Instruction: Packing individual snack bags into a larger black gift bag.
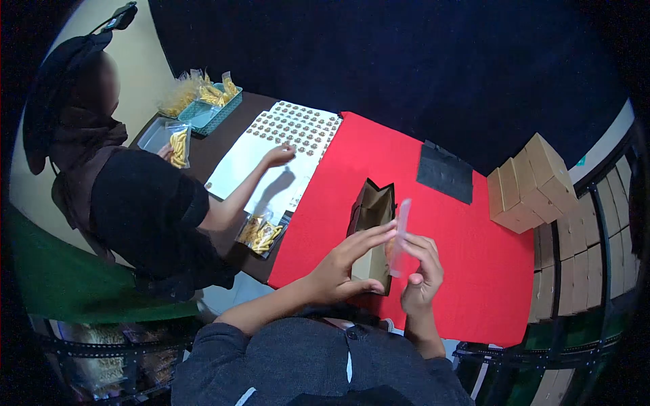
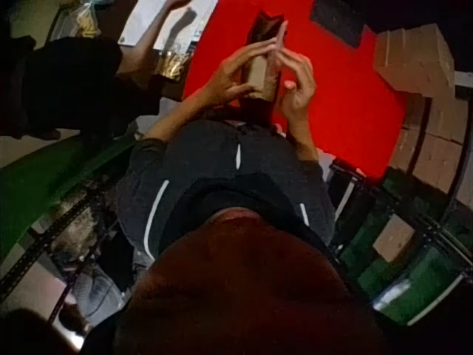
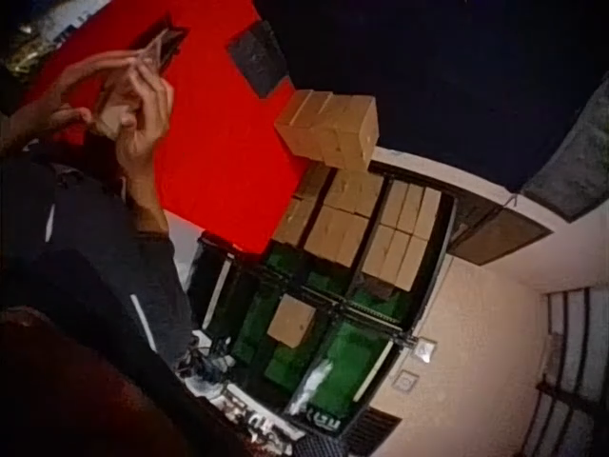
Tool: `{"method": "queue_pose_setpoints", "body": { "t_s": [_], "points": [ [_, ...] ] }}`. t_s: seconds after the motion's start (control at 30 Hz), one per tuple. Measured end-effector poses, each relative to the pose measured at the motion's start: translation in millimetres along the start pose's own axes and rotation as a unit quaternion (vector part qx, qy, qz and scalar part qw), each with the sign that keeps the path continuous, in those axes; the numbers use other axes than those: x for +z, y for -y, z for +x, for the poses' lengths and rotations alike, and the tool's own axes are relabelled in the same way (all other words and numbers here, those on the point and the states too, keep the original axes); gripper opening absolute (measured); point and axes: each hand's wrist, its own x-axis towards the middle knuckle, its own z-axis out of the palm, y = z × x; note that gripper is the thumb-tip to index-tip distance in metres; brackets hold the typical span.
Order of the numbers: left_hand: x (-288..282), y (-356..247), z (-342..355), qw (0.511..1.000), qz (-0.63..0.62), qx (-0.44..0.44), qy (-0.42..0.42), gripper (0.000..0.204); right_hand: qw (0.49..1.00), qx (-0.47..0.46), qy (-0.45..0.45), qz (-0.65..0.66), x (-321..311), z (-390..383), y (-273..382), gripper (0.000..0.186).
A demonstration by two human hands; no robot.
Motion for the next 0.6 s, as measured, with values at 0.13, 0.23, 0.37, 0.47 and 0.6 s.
{"method": "queue_pose_setpoints", "body": {
  "t_s": [0.13,0.23,0.37,0.47,0.6],
  "points": [
    [2,3,0,0.999,0.019,-0.015,-0.034,0.068,0.997,0.023,-0.006,-0.08,5,-2,-6,0.027],
    [6,3,-4,0.997,0.025,-0.005,-0.072,0.045,0.992,0.067,-0.101,-0.016,22,1,-3,0.034],
    [4,11,-10,0.994,0.04,-0.04,-0.099,0.019,0.982,0.146,-0.068,0.097,15,-4,-10,0.027],
    [2,17,-13,0.993,0.041,-0.059,-0.096,0.016,0.974,0.186,0.015,0.131,13,-8,-8,0.009],
    [-2,15,-13,0.993,0.05,-0.061,-0.085,0.015,0.956,0.241,0.021,0.164,7,-10,-12,0.008]
  ]
}}
